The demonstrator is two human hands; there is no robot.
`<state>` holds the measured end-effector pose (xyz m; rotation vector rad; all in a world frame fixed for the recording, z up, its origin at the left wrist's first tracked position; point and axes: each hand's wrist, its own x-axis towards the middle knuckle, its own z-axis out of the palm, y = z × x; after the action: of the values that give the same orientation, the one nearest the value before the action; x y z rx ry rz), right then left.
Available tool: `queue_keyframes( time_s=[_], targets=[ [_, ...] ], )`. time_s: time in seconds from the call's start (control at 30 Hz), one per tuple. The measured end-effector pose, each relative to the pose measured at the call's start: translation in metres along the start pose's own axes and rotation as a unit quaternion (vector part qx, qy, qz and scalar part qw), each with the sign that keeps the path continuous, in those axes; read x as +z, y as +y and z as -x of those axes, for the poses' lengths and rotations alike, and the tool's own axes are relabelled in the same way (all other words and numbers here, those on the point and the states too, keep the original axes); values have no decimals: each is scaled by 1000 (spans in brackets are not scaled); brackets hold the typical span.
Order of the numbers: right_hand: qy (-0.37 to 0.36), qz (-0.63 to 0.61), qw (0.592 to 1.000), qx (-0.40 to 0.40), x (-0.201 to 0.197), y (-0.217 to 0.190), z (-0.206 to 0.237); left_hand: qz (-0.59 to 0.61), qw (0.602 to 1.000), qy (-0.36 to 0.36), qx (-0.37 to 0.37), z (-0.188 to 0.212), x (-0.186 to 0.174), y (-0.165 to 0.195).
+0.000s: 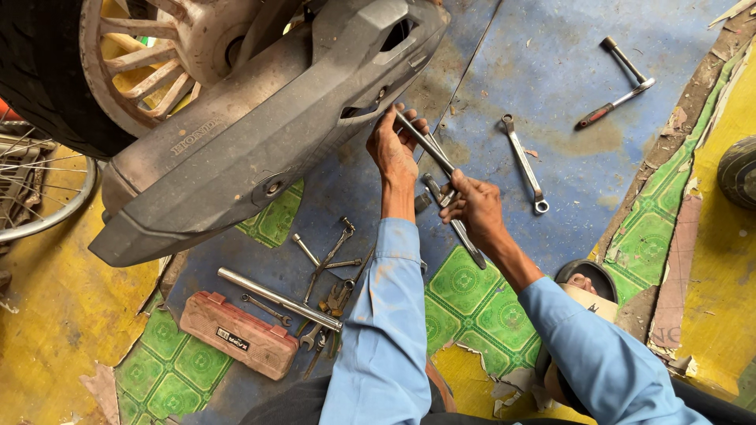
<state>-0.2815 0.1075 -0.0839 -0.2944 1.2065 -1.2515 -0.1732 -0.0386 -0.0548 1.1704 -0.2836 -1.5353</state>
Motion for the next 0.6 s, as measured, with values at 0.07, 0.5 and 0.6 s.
queue_keyframes(
  time_s=[0.07, 0.5, 0.6],
  targets=[
    [-12, -99, 992, 83, -3, -5, -2, 15, 1000, -8, -3, -1, -2, -1],
    [-208, -435, 812, 329, -17, -29, -15, 122, 979, -161, -36, -6, -22, -11],
    [-218, -411, 823, 325, -15, -32, -15, 112, 980, -161, -35, -7, -26, -13]
  ],
)
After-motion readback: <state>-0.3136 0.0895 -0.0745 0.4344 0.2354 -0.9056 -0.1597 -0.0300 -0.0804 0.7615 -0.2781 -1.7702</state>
